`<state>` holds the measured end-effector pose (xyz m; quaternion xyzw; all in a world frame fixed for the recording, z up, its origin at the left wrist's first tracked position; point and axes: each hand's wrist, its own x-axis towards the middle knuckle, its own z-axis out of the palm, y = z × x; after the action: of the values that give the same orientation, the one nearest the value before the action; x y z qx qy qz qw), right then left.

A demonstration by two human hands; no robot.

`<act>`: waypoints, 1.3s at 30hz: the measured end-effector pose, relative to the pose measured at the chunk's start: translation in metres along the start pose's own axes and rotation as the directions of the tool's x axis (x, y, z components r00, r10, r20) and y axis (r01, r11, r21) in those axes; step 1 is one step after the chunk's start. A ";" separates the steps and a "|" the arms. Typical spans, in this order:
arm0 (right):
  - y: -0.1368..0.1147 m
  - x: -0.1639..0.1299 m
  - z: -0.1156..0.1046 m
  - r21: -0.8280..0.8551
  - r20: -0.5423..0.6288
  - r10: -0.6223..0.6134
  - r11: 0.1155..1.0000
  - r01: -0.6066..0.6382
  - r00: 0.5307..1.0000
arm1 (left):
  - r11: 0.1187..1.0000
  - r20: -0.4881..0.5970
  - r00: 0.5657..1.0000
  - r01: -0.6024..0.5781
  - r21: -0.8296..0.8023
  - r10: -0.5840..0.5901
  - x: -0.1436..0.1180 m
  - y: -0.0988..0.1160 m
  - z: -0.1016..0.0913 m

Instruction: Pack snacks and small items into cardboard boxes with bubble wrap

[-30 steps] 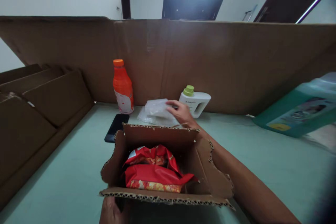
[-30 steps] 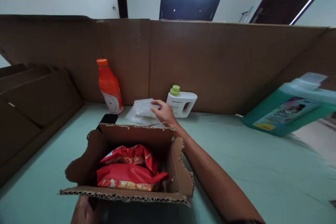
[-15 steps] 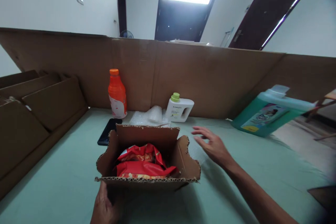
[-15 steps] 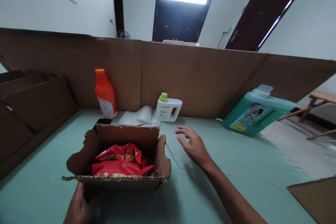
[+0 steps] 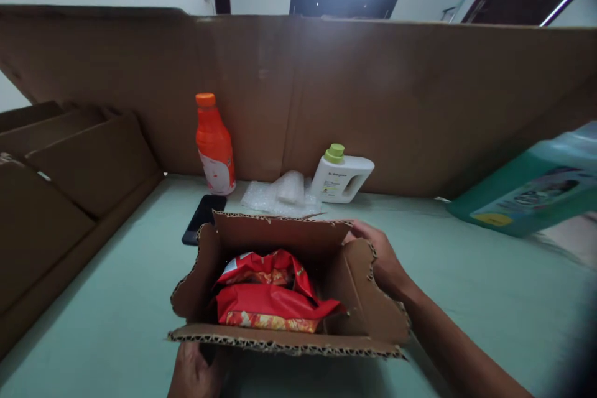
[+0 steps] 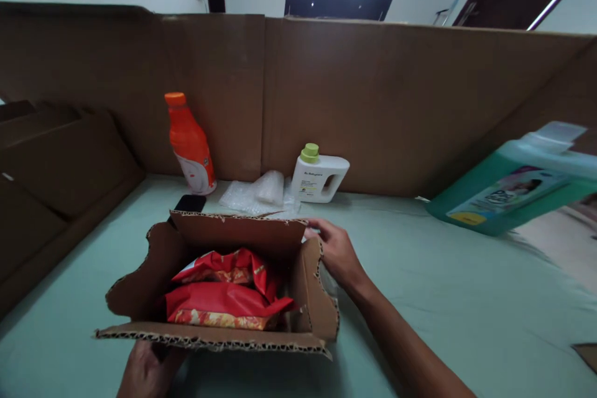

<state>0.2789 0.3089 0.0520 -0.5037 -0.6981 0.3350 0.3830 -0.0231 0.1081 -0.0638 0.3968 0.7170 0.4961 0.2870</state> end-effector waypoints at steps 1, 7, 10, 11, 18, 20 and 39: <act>-0.005 -0.026 -0.005 0.039 0.018 0.022 0.999 -0.023 1.000 | 1.000 -0.004 1.000 0.011 0.016 -0.011 -0.001 0.002 0.001; -0.027 -0.118 0.018 0.332 0.070 0.104 0.936 -0.121 0.992 | 0.999 0.039 0.999 -0.027 -0.040 0.028 -0.003 0.030 0.003; -0.030 -0.119 0.029 0.396 0.079 0.068 0.913 -0.094 0.994 | 0.997 0.054 0.997 -0.053 -0.063 0.057 0.000 0.037 0.000; -0.029 -0.117 0.030 0.400 0.090 0.058 0.912 -0.090 0.994 | 0.996 0.055 0.996 -0.059 -0.065 0.063 0.003 0.038 -0.001; 0.003 -0.109 0.003 -0.029 0.070 -0.080 0.996 0.082 0.994 | 0.990 0.193 0.971 -0.130 -0.061 0.140 0.033 0.057 0.000; 0.020 -0.099 -0.009 -0.347 0.017 -0.124 0.930 0.122 0.992 | 0.991 0.200 0.971 -0.130 -0.033 0.134 0.035 0.067 0.002; 0.000 -0.107 -0.101 -0.596 0.203 -0.025 0.790 0.144 0.979 | 0.984 0.218 0.970 -0.068 -0.166 0.104 0.027 0.053 0.008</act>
<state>0.3887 0.2144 0.0796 -0.5348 -0.8229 0.1206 0.1494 -0.0158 0.1457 -0.0170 0.4576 0.6203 0.5148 0.3752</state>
